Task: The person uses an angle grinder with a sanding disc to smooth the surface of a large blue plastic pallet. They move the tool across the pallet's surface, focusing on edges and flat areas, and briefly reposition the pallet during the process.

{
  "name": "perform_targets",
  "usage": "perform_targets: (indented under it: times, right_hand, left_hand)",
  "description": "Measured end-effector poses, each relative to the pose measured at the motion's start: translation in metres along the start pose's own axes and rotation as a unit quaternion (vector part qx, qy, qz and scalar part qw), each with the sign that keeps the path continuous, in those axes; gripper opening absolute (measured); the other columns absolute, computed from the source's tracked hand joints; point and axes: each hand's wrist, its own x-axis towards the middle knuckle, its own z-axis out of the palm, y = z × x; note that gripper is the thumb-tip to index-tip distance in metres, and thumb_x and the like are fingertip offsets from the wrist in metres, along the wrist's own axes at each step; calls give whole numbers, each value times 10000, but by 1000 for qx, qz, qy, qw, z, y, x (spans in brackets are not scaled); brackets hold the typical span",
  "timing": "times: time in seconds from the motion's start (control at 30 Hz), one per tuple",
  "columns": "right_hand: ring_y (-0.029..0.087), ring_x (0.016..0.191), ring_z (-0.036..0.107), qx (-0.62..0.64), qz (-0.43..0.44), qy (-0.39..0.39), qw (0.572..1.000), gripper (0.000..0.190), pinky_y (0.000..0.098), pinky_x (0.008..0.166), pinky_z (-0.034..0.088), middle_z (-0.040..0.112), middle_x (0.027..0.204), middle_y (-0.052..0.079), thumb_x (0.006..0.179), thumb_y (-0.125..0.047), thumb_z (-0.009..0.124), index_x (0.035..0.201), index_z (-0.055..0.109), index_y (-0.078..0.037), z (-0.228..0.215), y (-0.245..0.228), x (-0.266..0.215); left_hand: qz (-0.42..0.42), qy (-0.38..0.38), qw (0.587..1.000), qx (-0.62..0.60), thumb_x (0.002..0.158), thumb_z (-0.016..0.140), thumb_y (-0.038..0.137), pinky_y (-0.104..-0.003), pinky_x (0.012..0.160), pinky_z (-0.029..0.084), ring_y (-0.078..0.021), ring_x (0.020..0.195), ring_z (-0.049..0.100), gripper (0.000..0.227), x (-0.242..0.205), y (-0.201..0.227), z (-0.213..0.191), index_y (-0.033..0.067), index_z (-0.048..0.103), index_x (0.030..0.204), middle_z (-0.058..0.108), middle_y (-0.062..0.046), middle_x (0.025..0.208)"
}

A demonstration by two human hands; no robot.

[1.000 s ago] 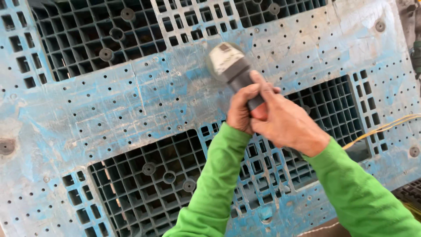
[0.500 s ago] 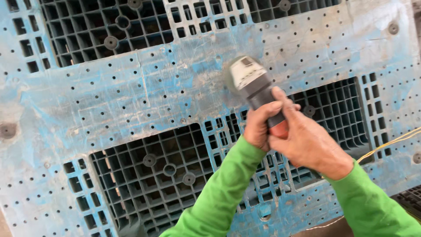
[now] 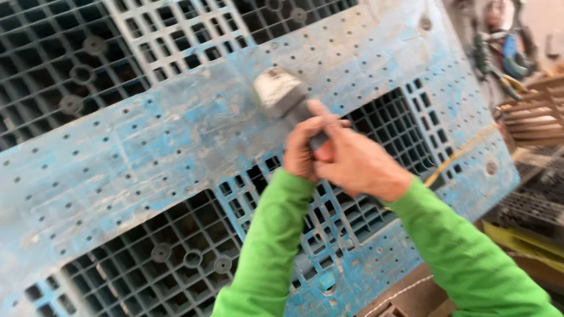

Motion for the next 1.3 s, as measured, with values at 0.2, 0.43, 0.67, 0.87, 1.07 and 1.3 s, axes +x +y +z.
perform_targets:
  times: [0.2, 0.43, 0.67, 0.87, 1.07, 1.3]
  right_hand:
    - [424, 942, 715, -4, 171, 12, 985, 1097, 497, 824, 570, 698, 1063, 315, 786, -241, 712, 1702, 107, -224, -29, 58, -4]
    - [430, 1072, 687, -17, 171, 39, 984, 1105, 486, 914, 537, 675, 1149, 318, 759, -243, 717, 1690, 123, -210, -38, 80, -15]
    - [433, 1001, 696, -30, 42, -86, 995, 1103, 443, 815, 566, 652, 1204, 302, 741, -270, 780, 1661, 181, -164, -4, 35, -22]
    - [428, 898, 716, -27, 110, -68, 991, 1076, 479, 765, 574, 667, 1108, 320, 779, -187, 728, 1685, 149, -161, -11, 38, -35]
    - [331, 605, 694, -13, 154, -52, 987, 1130, 450, 583, 548, 689, 738, 222, 747, -182, 704, 1694, 87, -211, -25, 45, -61]
    - [345, 444, 625, -27, 90, -112, 989, 1034, 457, 485, 527, 649, 657, 213, 807, -271, 725, 1659, 141, -243, -46, 41, -65]
  left_hand:
    - [-23, 3, 1000, -2, 916, 734, 252, -396, 865, 595, -247, 908, 710, 368, 69, -66, 15, -23, 649, 1146, 711, -152, 1035]
    - [-24, 29, 999, 2, 931, 761, 249, -397, 802, 584, -231, 886, 675, 401, 68, -81, 39, -4, 616, 1207, 678, -114, 1024]
    - [108, 58, 992, -22, 908, 736, 196, -472, 962, 595, -299, 1074, 709, 426, -29, -37, 24, -9, 580, 1248, 699, -176, 1089]
    - [53, 33, 998, -32, 931, 725, 179, -446, 942, 591, -282, 1012, 702, 379, -13, -63, 31, -13, 599, 1233, 711, -190, 1111]
    - [46, 29, 998, -25, 983, 721, 191, -433, 927, 586, -287, 997, 701, 344, -13, -97, 38, -63, 624, 1194, 696, -198, 1130]
    - [86, 17, 996, -35, 964, 720, 300, -450, 1015, 564, -306, 1075, 696, 439, -5, -112, 23, -45, 632, 1221, 698, -211, 1190]
